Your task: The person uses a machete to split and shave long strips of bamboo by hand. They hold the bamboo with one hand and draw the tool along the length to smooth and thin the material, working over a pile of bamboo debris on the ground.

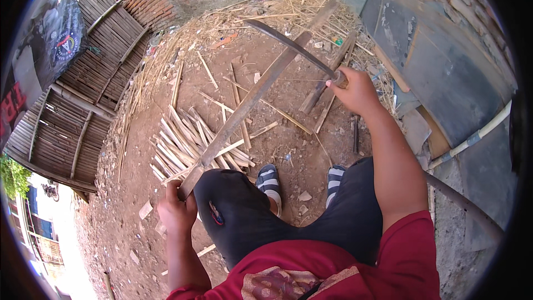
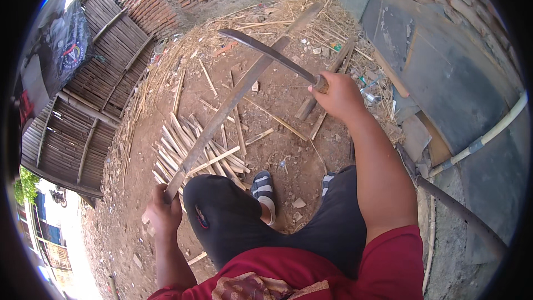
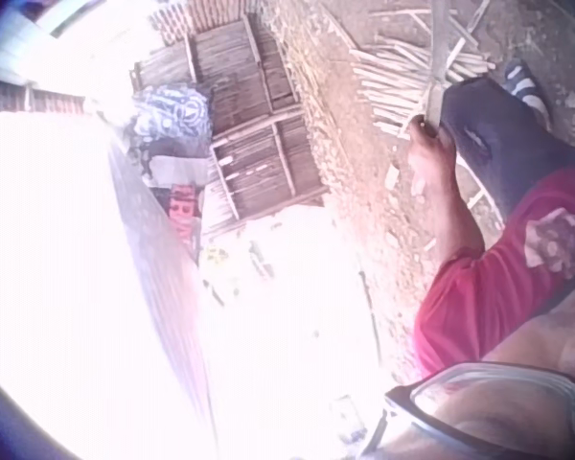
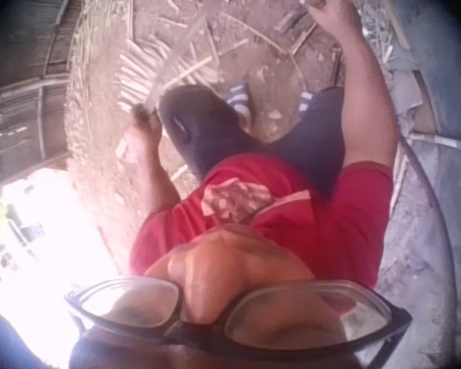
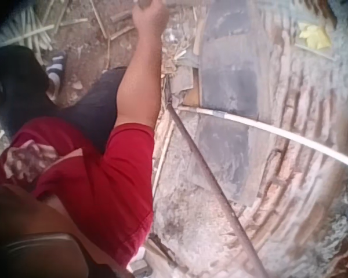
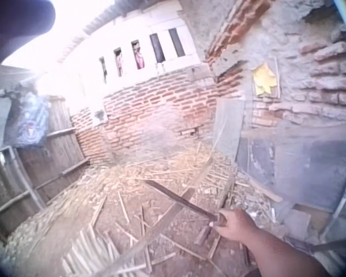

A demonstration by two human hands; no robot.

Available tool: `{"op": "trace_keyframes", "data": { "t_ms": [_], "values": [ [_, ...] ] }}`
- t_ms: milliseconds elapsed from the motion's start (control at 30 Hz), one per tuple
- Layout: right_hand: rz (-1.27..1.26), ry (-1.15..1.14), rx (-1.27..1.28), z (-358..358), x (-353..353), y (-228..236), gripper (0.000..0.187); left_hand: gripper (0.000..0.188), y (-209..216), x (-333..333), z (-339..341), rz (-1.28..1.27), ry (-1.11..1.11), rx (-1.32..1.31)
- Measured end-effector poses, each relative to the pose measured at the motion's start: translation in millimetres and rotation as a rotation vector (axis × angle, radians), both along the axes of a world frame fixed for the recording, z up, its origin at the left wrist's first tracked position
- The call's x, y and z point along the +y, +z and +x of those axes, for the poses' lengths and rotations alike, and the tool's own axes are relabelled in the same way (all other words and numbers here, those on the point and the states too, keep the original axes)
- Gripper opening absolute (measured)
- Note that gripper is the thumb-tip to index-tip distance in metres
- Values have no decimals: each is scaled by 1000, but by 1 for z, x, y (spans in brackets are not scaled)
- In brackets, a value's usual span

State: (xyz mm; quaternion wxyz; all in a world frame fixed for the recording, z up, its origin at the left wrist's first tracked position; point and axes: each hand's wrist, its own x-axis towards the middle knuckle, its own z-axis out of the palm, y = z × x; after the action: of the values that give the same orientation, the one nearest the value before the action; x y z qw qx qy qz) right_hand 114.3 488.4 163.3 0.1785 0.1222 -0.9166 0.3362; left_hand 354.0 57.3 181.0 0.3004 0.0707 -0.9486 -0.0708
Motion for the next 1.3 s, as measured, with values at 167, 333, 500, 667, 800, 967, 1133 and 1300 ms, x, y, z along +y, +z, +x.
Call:
{"op": "trace_keyframes", "data": {
  "t_ms": [167, 333, 500, 667, 800, 967, 1133, 1300],
  "values": [
    [55, 91, -157, 20, -25, 27, 57, 19, 9, 22, -20, 67, 34, -116],
    [-537, 535, -269, 47, -75, 16, 41, 19, 25, 57, -48, 63, -39, -129],
    [-1062, 628, -564, 61, -95, 32, 30, 27, 44, 83, -61, 11, -58, -229],
    [-1073, 349, -597, 49, -98, 13, 28, 33, 68, 111, -74, -255, -253, 12],
    [-1190, 206, -670, 36, -102, -1, 27, 51, 64, 100, -47, -209, -825, 288],
    [-1309, 157, -751, 24, -101, -3, 27, 80, -1, 71, -40, 378, -1042, 163],
    [-1306, 185, -878, 18, -95, -13, 31, 106, 29, 74, -103, 1111, -622, 803],
    [-1240, 229, -1005, 23, -111, 1, 30, 80, 103, 64, -157, 1230, -969, 783]
  ]
}}
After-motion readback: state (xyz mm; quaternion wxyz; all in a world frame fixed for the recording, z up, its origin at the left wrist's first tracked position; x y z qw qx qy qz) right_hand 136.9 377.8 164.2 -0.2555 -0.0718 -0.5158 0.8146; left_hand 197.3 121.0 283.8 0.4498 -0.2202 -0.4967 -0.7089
